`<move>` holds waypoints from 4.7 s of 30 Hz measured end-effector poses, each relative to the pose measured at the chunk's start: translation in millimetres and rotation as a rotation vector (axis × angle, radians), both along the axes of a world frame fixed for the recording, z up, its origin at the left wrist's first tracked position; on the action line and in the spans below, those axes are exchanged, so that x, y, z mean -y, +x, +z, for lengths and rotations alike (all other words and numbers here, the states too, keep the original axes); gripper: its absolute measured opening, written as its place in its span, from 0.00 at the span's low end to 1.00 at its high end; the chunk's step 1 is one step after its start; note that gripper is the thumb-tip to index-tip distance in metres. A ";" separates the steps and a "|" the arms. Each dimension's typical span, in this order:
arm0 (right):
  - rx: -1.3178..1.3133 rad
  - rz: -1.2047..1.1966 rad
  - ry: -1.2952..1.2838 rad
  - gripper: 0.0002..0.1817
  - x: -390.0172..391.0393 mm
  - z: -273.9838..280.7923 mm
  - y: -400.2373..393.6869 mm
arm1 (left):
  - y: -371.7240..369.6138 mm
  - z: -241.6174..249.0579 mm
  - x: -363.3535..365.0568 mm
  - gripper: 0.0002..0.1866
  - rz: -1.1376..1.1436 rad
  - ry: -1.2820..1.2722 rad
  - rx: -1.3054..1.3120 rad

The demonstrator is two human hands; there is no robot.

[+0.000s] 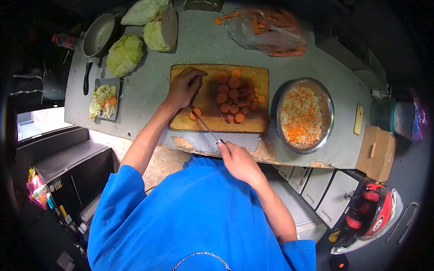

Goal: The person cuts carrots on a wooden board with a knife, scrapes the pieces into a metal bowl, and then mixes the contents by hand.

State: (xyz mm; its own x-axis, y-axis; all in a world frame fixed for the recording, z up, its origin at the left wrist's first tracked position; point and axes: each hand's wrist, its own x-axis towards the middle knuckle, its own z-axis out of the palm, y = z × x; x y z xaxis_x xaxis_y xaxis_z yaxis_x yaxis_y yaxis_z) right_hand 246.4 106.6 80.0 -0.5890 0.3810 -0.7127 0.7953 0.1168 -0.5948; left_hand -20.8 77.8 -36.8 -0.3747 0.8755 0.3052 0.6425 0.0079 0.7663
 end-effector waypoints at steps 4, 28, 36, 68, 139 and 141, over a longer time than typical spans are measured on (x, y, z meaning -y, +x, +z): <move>0.007 0.021 0.074 0.29 0.2 9.2 -1.6 | -1.6 2.1 0.4 0.09 0.018 -0.015 0.116; -0.078 0.100 0.239 0.25 11.1 -55.2 17.8 | 5.7 2.0 5.8 0.10 0.033 -0.019 -0.047; 0.007 0.092 -0.024 0.29 -10.8 -14.4 1.0 | 5.5 6.0 9.0 0.08 0.113 -0.051 0.083; -0.178 0.044 -0.018 0.22 -36.8 16.3 5.2 | -3.1 -8.3 -3.4 0.07 0.199 0.061 0.146; -0.163 -0.264 -0.025 0.24 18.9 -20.3 39.0 | 71.0 10.2 92.6 0.09 0.229 -0.041 -0.114; -0.153 -0.251 -0.019 0.24 26.0 -23.3 37.4 | 74.3 13.2 91.3 0.10 0.312 -0.049 0.020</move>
